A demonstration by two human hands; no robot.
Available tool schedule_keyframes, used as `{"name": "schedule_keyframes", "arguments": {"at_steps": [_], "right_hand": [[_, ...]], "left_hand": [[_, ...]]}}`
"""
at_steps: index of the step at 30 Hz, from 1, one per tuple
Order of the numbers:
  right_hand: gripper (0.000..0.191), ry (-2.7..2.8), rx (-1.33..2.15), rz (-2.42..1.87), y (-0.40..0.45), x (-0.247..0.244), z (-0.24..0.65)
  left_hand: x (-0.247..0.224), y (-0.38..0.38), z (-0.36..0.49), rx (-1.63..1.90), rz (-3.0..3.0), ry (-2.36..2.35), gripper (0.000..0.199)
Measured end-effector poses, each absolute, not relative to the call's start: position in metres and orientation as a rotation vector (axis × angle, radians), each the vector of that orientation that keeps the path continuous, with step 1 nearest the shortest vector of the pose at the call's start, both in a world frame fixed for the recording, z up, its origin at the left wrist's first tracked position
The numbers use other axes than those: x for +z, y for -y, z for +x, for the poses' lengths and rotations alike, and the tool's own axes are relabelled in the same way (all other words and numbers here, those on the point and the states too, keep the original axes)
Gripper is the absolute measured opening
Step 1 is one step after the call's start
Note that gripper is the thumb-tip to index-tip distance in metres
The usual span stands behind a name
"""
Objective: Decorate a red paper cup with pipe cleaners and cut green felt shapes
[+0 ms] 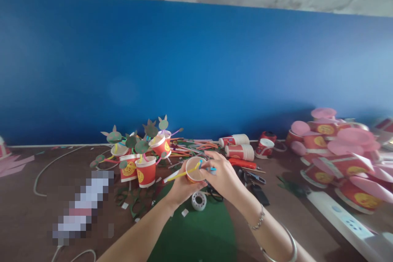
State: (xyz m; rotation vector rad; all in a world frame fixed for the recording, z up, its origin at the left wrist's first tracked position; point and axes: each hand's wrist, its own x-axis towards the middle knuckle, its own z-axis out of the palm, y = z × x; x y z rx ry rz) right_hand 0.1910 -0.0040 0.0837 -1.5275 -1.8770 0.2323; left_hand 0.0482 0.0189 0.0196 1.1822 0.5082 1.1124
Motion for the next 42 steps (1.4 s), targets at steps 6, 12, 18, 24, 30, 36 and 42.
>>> {"name": "schedule_keyframes", "arguments": {"at_steps": [6, 12, 18, 24, 30, 36, 42], "right_hand": [[0.013, 1.912, 0.154, -1.614, 0.006, 0.082, 0.186], [0.016, 1.874, 0.272, -1.511, 0.005, 0.084, 0.190], [0.025, 1.742, 0.142, -1.272, 0.001, 0.097, 0.202], [0.022, 1.790, 0.246, -1.446, 0.002, 0.097, 0.205], [0.022, 1.925, 0.330, -1.675, 0.003, 0.094, 0.210], [0.011, 1.585, 0.709, -1.513, -0.007, 0.099, 0.218], [0.029, 1.363, 0.824, -1.348, -0.015, 0.088, 0.208]], "left_hand": [[0.015, -0.017, 0.049, 1.102, 1.204, -0.486, 0.063], [0.019, -0.020, 0.048, 1.103, 1.227, -0.524, 0.051], [0.018, -0.029, 0.040, 1.144, 1.019, -0.649, 0.049], [0.014, -0.032, 0.038, 1.148, 0.956, -0.651, 0.049], [0.013, -0.033, 0.038, 1.148, 0.978, -0.665, 0.050], [0.014, -0.032, 0.037, 1.131, 1.009, -0.624, 0.054], [0.015, -0.028, 0.039, 1.061, 1.076, -0.595, 0.062]]}}
